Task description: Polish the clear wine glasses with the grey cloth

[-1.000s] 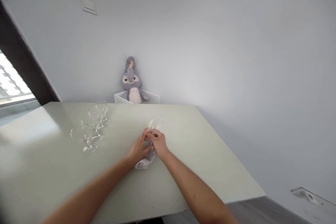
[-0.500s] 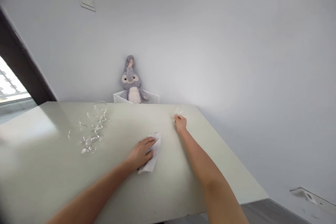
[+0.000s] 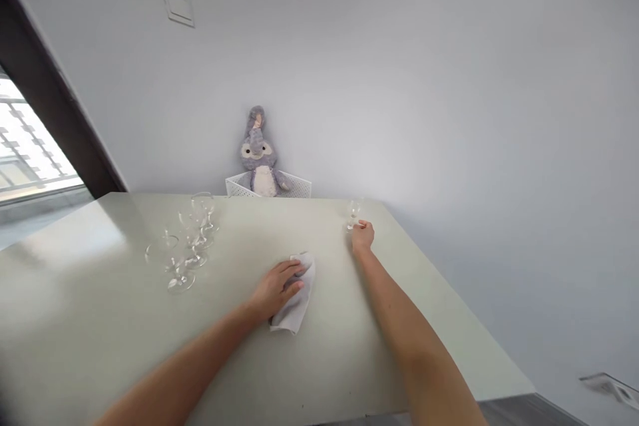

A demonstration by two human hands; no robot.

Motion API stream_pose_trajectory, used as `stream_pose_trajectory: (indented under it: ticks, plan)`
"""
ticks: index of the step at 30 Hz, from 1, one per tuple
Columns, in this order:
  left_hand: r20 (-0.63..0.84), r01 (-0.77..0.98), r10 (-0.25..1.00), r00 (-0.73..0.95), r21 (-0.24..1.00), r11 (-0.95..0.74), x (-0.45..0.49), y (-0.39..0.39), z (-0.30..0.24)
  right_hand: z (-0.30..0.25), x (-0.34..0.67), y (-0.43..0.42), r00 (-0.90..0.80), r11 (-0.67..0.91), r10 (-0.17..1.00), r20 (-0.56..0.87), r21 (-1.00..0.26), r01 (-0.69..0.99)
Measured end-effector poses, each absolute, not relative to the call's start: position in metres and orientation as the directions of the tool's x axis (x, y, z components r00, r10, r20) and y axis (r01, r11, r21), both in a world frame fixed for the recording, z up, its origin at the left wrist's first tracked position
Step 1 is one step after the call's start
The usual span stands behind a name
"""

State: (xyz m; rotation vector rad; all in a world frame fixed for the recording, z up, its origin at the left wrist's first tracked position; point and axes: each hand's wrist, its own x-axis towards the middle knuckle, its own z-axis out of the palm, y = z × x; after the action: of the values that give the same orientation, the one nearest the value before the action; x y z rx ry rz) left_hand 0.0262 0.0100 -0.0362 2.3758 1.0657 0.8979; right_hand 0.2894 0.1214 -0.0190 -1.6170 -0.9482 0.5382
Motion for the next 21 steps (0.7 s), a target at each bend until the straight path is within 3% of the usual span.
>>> stream_pose_trajectory:
  ticks: [4, 7, 12, 15, 17, 19, 21]
  plan:
    - [0.573, 0.480, 0.719, 0.394, 0.539, -0.693, 0.023, 0.011, -0.032, -0.020, 0.261, 0.078, 0.408, -0.095, 0.912, 0.038, -0.949, 0.300]
    - [0.688, 0.491, 0.693, 0.215, 0.537, -0.686, 0.017, 0.010, -0.021, -0.024, 0.236, 0.046, 0.200, -0.113, 0.979, -0.049, -0.941, 0.320]
    - [0.690, 0.392, 0.717, -0.097, 0.689, -0.610, 0.019, -0.010, 0.024, -0.025, 0.200, 0.022, -0.056, -0.129, 0.987, -0.148, -0.957, 0.258]
    - [0.503, 0.061, 0.793, -0.345, 0.855, -0.515, 0.017, -0.035, 0.054, -0.022, 0.187, 0.020, -0.049, -0.120, 0.991, -0.128, -0.981, 0.151]
    - [0.244, -0.262, 0.837, -0.490, 0.874, -0.408, 0.004, -0.051, 0.064, -0.020, 0.182, 0.021, -0.044, -0.113, 0.992, -0.115, -0.992, 0.054]
    - [-0.058, -0.531, 0.828, -0.558, 0.792, -0.302, -0.022, -0.062, 0.062, -0.018, 0.181, 0.022, -0.043, -0.121, 0.992, -0.119, -0.991, -0.049]
    - [-0.364, -0.740, 0.776, -0.516, 0.646, -0.189, -0.054, -0.063, 0.052, -0.014, 0.183, 0.025, -0.027, -0.136, 0.991, -0.134, -0.979, -0.153]
